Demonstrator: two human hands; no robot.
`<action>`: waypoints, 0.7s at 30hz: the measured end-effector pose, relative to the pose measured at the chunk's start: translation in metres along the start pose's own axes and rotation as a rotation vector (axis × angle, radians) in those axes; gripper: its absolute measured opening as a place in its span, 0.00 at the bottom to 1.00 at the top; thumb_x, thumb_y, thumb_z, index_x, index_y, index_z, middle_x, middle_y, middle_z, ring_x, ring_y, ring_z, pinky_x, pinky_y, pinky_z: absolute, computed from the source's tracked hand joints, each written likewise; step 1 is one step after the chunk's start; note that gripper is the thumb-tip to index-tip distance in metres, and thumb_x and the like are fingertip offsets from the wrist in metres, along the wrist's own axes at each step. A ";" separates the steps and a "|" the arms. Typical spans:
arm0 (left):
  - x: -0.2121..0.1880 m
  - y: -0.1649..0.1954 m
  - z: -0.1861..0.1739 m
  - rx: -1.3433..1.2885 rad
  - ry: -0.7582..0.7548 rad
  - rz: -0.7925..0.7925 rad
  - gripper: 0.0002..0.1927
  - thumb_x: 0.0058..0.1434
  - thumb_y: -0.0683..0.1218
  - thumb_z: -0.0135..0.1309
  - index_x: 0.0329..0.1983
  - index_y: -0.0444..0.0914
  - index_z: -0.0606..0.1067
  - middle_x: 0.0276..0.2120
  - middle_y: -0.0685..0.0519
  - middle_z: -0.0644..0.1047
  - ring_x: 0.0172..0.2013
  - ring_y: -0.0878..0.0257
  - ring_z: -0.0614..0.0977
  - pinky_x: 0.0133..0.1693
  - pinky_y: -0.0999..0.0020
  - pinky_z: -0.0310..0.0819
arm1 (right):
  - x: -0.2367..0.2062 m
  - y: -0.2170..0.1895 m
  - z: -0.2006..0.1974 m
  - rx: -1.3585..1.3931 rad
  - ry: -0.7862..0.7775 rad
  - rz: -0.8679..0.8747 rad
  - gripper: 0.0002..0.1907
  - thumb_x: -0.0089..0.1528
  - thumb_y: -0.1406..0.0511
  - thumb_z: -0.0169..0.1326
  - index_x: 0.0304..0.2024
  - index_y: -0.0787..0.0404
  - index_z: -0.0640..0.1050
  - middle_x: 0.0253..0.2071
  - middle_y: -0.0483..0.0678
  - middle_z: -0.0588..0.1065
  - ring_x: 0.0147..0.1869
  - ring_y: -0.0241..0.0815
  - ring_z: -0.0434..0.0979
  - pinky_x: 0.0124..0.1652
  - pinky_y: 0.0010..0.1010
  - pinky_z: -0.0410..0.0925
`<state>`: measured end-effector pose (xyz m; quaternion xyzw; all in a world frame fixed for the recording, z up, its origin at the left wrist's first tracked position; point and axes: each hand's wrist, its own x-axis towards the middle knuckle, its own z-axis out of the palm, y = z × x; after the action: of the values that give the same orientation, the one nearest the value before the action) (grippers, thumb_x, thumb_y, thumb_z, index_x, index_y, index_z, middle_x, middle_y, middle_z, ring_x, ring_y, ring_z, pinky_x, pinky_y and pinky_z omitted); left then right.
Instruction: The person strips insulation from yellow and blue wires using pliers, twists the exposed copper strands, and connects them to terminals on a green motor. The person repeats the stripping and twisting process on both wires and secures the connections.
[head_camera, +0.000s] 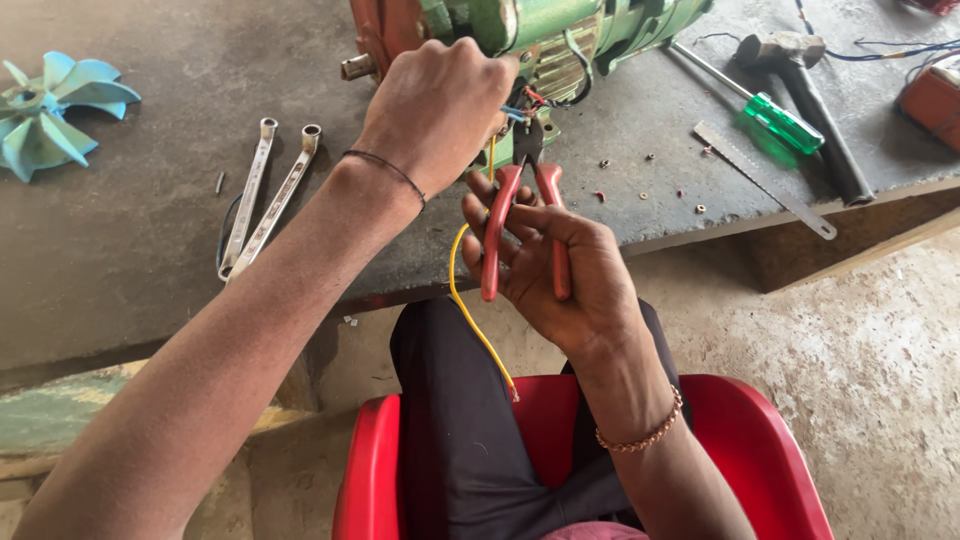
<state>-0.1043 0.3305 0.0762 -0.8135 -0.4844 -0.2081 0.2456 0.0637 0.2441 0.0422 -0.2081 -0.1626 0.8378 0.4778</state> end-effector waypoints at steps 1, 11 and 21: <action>0.000 0.000 0.000 0.005 0.006 0.003 0.16 0.56 0.53 0.66 0.39 0.36 0.81 0.24 0.45 0.82 0.29 0.54 0.87 0.26 0.63 0.82 | 0.000 0.000 -0.001 0.002 -0.023 0.002 0.15 0.65 0.73 0.44 0.53 0.56 0.68 0.59 0.60 0.73 0.57 0.49 0.78 0.50 0.43 0.73; 0.001 0.000 0.000 -0.004 -0.005 0.005 0.14 0.58 0.51 0.66 0.39 0.36 0.81 0.24 0.45 0.82 0.29 0.54 0.87 0.27 0.63 0.82 | 0.014 0.009 -0.024 0.108 -0.080 0.168 0.26 0.65 0.49 0.58 0.48 0.65 0.72 0.36 0.46 0.71 0.36 0.35 0.71 0.32 0.26 0.66; 0.002 0.002 0.001 0.019 -0.009 0.014 0.17 0.58 0.53 0.66 0.40 0.36 0.81 0.23 0.45 0.82 0.28 0.56 0.87 0.27 0.65 0.82 | 0.025 0.030 -0.028 0.033 -0.079 0.052 0.23 0.66 0.47 0.56 0.39 0.58 0.68 0.28 0.38 0.62 0.25 0.26 0.57 0.24 0.19 0.53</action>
<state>-0.1016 0.3321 0.0764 -0.8156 -0.4816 -0.1980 0.2524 0.0448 0.2530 -0.0006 -0.1713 -0.1621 0.8600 0.4524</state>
